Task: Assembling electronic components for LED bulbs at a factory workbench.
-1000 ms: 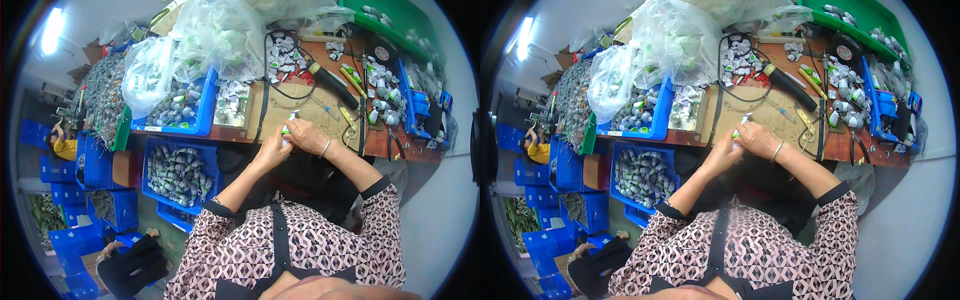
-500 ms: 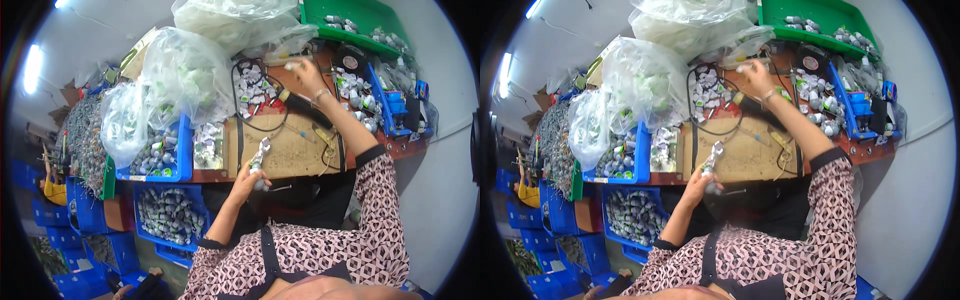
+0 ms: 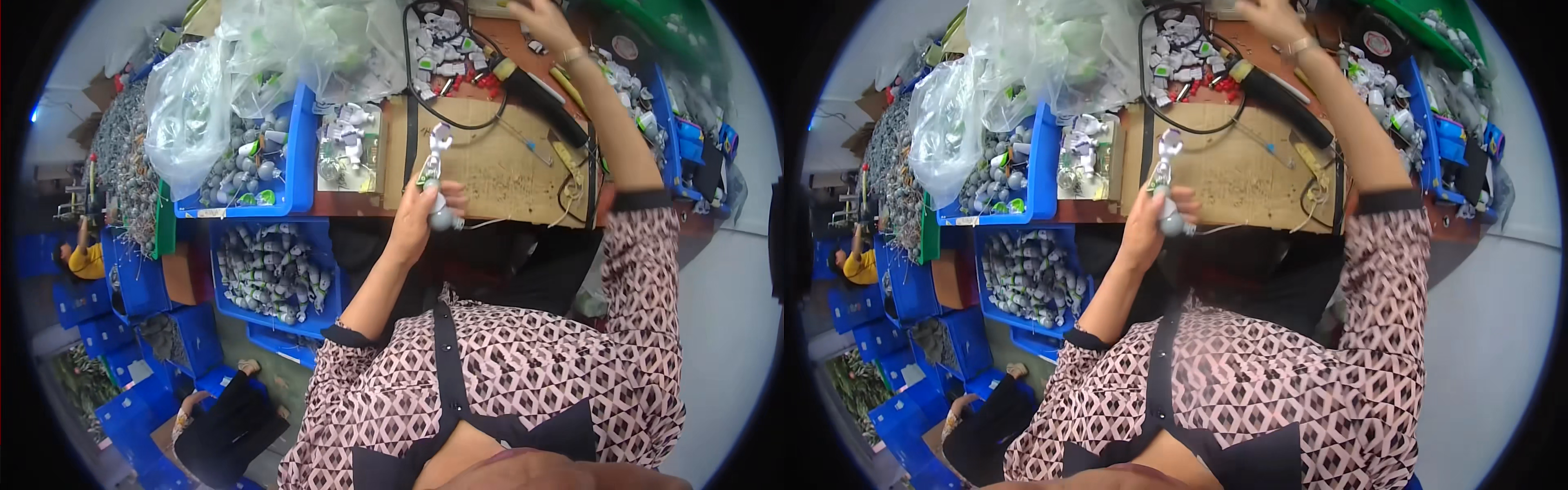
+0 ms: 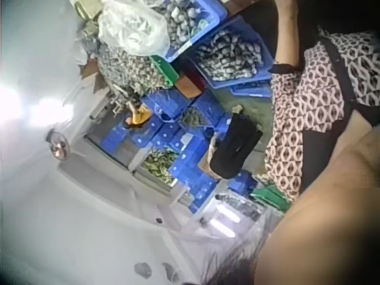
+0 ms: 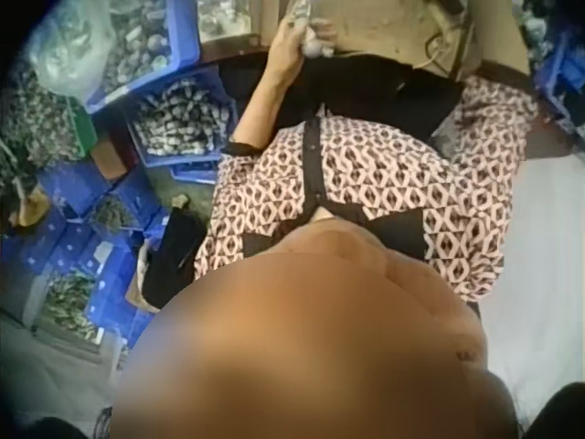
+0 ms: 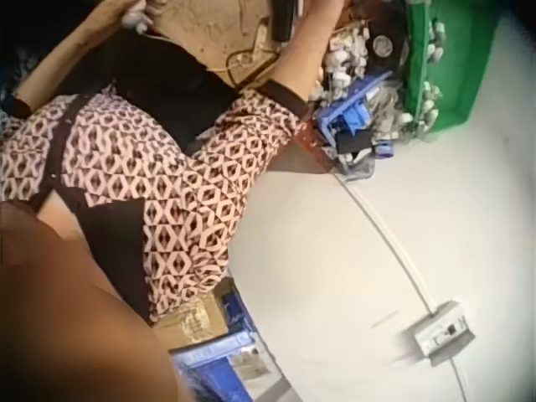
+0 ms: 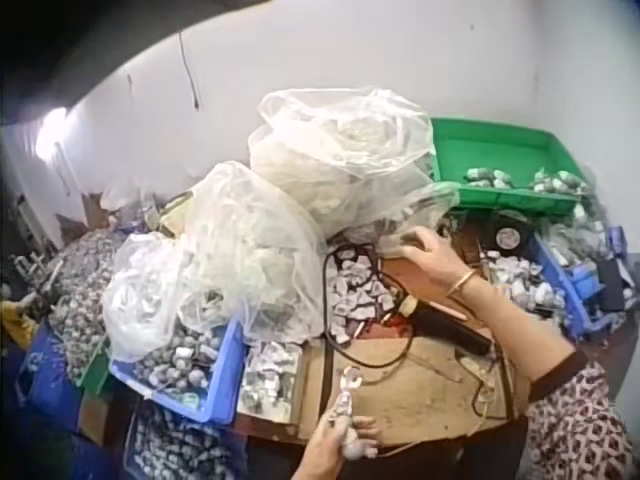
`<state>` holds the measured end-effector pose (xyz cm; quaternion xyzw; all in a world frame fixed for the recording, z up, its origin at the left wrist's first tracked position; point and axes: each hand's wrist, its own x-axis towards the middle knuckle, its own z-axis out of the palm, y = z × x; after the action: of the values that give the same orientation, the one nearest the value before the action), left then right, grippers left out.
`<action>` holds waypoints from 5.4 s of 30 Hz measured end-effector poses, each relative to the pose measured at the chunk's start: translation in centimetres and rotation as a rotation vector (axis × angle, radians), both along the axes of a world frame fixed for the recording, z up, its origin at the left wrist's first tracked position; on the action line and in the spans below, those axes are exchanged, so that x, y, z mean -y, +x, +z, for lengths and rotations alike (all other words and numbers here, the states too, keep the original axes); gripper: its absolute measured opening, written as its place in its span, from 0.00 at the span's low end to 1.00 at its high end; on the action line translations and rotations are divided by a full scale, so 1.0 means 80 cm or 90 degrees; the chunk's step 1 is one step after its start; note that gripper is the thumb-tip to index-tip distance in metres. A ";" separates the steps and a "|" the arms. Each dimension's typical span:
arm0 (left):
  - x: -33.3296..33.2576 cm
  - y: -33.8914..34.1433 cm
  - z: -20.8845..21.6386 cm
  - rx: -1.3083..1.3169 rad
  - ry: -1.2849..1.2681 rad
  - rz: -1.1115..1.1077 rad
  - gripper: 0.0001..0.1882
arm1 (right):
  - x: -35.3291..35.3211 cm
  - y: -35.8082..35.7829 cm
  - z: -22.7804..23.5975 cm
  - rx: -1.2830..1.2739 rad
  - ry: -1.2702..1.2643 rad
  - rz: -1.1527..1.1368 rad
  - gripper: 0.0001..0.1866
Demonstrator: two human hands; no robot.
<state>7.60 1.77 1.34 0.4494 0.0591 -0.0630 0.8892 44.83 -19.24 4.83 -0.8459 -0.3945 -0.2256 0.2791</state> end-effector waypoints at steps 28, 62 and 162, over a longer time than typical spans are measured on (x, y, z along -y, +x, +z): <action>-0.035 0.050 0.054 0.238 0.273 0.096 0.11 | -0.045 -0.389 0.011 -0.576 0.038 0.180 0.29; 0.007 0.028 0.008 0.339 1.142 0.214 0.09 | 0.351 0.182 0.154 0.015 -0.338 -0.816 0.20; -0.447 0.002 0.112 0.007 0.975 0.209 0.15 | -0.050 -0.413 -0.051 -0.410 0.221 0.096 0.07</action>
<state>7.74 37.55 10.34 0.9233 0.1474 0.1301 0.3299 11.81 -15.23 0.73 -0.7821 -0.3038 0.0094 0.5440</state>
